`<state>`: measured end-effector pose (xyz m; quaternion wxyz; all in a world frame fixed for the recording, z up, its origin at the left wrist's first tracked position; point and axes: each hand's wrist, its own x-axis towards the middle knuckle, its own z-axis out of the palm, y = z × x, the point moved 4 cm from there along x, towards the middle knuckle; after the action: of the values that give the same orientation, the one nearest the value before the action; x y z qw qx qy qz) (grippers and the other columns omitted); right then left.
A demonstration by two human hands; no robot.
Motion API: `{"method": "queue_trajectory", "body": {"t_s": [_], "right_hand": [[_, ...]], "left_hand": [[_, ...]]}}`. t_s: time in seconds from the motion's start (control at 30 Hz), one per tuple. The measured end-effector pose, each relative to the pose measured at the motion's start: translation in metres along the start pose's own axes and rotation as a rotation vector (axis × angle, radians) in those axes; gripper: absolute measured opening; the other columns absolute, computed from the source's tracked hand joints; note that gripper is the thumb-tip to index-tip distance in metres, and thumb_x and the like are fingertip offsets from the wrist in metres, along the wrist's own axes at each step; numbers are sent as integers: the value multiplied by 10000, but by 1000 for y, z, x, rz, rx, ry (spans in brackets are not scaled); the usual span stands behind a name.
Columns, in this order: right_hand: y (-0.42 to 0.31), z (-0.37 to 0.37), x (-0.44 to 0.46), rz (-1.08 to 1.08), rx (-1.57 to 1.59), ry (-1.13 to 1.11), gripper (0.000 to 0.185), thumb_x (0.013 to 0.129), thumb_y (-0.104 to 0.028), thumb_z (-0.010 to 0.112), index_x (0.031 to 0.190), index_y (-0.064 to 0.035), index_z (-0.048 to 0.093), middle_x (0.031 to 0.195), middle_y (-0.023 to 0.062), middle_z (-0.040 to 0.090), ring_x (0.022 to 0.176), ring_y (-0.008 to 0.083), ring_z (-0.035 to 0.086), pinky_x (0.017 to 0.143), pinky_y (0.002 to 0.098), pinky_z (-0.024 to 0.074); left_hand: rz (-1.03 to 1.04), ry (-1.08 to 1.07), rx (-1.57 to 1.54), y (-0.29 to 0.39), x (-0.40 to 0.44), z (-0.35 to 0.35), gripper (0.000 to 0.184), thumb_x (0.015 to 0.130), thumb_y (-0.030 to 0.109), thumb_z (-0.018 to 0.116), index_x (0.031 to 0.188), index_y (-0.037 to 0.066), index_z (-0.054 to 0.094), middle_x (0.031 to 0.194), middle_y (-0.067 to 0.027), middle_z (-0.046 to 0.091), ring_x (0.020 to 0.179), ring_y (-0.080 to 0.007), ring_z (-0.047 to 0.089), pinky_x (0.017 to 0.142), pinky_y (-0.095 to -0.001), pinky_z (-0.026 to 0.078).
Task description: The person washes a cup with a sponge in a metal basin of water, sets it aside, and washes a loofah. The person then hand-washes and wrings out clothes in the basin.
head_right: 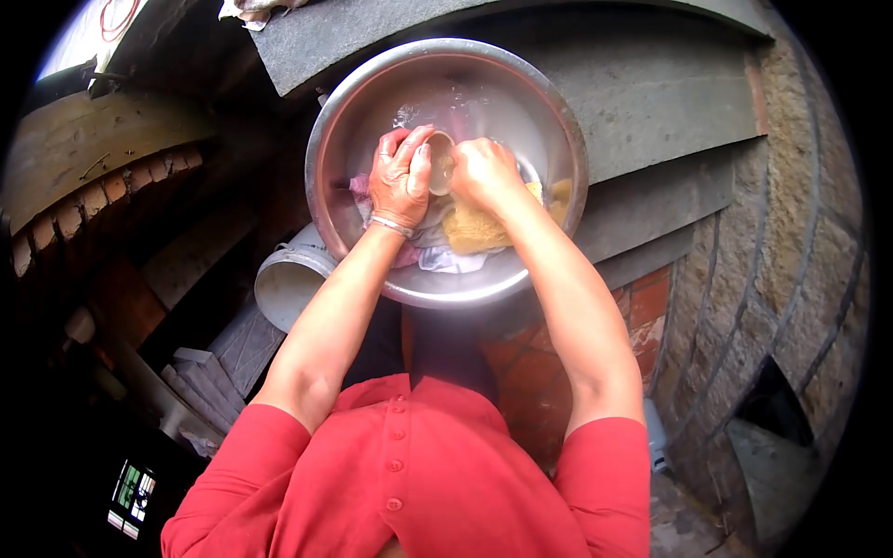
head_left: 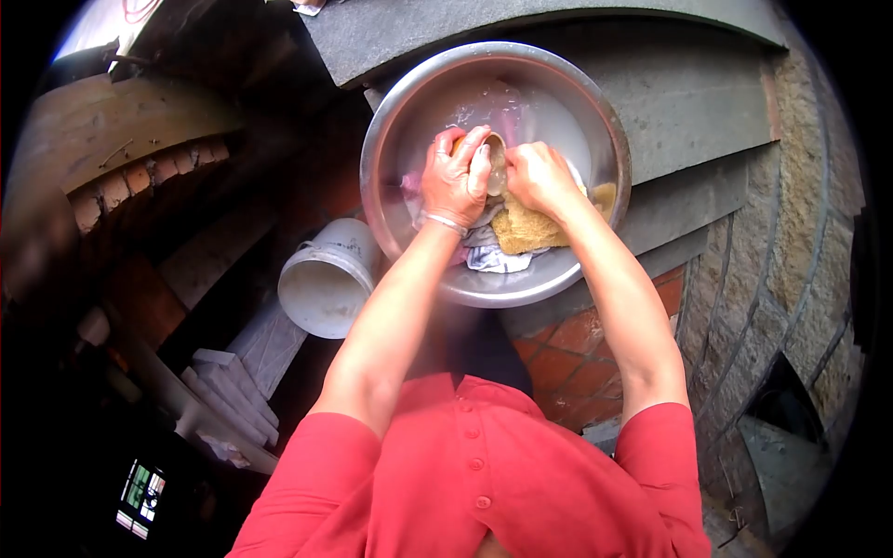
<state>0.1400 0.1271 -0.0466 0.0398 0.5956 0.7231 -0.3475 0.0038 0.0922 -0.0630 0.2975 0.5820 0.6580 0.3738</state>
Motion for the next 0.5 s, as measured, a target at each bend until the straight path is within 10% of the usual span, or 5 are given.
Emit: {"method": "queue_trajectory", "body": {"t_s": [0.13,0.33,0.4,0.43,0.5], "right_hand": [[9,-6,-9,66,159,-105,186,769,-96,525,847,-23,677,889,257,632,895,414,618,796,467,495],[48,-1,1,206,341,333,184,804,-166,560,825,-5,646,792,222,645,761,378,643,715,427,499],[31,9,-7,98,593,212,194,810,-193,590,812,-5,637,738,187,642,682,290,644,666,371,490],[15,4,-18,80,676,243,164,830,-138,626,796,22,613,629,11,553,639,48,486,577,247,421],[8,8,-28,90,679,284,98,850,-93,618,839,5,621,653,-5,557,632,55,493,579,236,423]], "left_hand": [[-34,-2,-40,-3,-1,-1,247,890,208,544,1082,128,678,1041,-109,579,981,-252,579,854,-322,464],[-128,16,-209,-13,-2,-9,273,929,200,496,1116,75,652,1075,-120,595,1014,-236,587,904,-311,442],[-128,32,-244,-16,0,-10,281,934,206,487,1119,69,648,1067,-120,602,1020,-239,587,908,-307,439],[-172,12,-232,-18,4,-13,301,946,226,474,1119,44,640,1050,-103,626,1009,-225,592,909,-296,435],[-332,8,-380,-30,9,-10,309,954,239,466,1114,42,642,1037,-90,639,993,-207,597,909,-285,431]]}}
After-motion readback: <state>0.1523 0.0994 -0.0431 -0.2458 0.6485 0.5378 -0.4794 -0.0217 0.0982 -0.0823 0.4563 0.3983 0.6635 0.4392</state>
